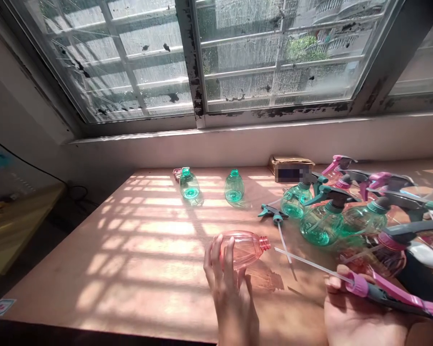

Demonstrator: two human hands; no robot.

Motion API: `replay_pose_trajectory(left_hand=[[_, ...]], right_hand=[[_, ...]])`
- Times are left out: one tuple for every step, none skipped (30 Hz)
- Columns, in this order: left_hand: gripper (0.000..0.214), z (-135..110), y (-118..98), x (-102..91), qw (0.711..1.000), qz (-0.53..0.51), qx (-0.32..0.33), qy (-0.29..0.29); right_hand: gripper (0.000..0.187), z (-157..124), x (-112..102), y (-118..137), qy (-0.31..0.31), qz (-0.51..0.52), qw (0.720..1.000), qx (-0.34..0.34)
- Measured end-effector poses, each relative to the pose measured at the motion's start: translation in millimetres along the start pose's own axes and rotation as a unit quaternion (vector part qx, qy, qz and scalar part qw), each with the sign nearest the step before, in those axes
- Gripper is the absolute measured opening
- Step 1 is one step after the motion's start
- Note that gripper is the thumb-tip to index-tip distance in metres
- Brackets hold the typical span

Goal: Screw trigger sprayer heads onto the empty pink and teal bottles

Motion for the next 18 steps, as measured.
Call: replay_pose_trajectory(left_hand=[[0.071, 1.3, -0.8, -0.4, 1.0, 0.006, 0.005, -0.001], [0.068, 2.5, -2.8, 0.1, 1.0, 0.009, 0.018, 0.003], [0.067, 3.4, -6.9, 3.7, 0.999, 0.008, 0.045, 0.025], [0.066, 3.3, -11.5, 8.3, 0.996, 0.004, 0.075, 0.051], [0.067, 2.3, -15.7, 13.0, 0.991, -0.002, 0.104, 0.079], [0.068, 0.8, -18.6, 17.1, 0.987, -0.008, 0.122, 0.104], [0.07, -0.5, -19.6, 19.6, 0.984, -0.013, 0.128, 0.119], [0.072, -1.2, -18.8, 20.8, 0.985, -0.02, 0.119, 0.127], [0.072, -1.2, -16.5, 20.2, 0.987, -0.032, 0.097, 0.124], [0.069, -0.8, -13.5, 18.1, 0.99, -0.05, 0.068, 0.114], [0.063, -0.5, -10.3, 16.3, 0.991, -0.073, 0.036, 0.105], [0.054, -0.1, -6.9, 14.0, 0.991, -0.101, 0.002, 0.092], [0.044, 0.4, -3.4, 11.7, 0.988, -0.13, -0.032, 0.077], [0.033, 0.7, 0.5, 9.7, 0.983, -0.16, -0.068, 0.061], [0.026, 1.0, 5.5, 6.3, 0.976, -0.19, -0.104, 0.034], [0.026, 0.5, 11.8, 4.1, 0.964, -0.22, -0.146, 0.009], [0.03, -0.9, 19.2, 2.1, 0.95, -0.246, -0.191, -0.018], [0.037, -2.8, 26.3, 1.0, 0.935, -0.267, -0.231, -0.042]], right_hand=[[0.039, -1.3, 4.2, -1.3, -0.004, 0.002, 1.0, 0.002], [0.04, -2.1, 9.1, -3.2, 0.006, -0.004, 1.0, -0.001], [0.042, -2.3, 13.9, -6.8, 0.027, -0.021, 0.999, 0.0], [0.044, -2.3, 17.9, -12.6, 0.055, -0.051, 0.997, 0.008], [0.047, -2.5, 21.1, -21.4, 0.091, -0.087, 0.992, 0.029], [0.05, -3.2, 22.4, -31.4, 0.13, -0.123, 0.982, 0.058], [0.054, -4.1, 21.0, -40.4, 0.161, -0.151, 0.972, 0.084], [0.06, -5.3, 18.5, -47.7, 0.19, -0.173, 0.961, 0.105], [0.066, -6.0, 15.3, -50.7, 0.212, -0.188, 0.953, 0.106], [0.071, -6.8, 11.8, -52.0, 0.229, -0.21, 0.945, 0.1], [0.074, -9.3, 9.5, -54.7, 0.253, -0.248, 0.929, 0.103], [0.072, -12.9, 8.8, -56.8, 0.277, -0.293, 0.909, 0.104], [0.071, -17.6, 10.5, -57.4, 0.303, -0.334, 0.887, 0.096], [0.072, -24.0, 15.9, -57.5, 0.337, -0.357, 0.867, 0.085], [0.07, -28.8, 21.3, -54.9, 0.349, -0.37, 0.858, 0.066], [0.061, -30.7, 24.8, -50.9, 0.333, -0.384, 0.86, 0.046], [0.049, -32.4, 28.6, -46.7, 0.316, -0.397, 0.861, 0.026], [0.042, -34.8, 34.1, -42.2, 0.311, -0.405, 0.86, 0.001]])
Point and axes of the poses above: each hand's wrist, its own z-axis towards the middle knuckle, its own x-axis out of the palm, y = z × x, the point moved 8 cm from there along z, towards the middle knuckle
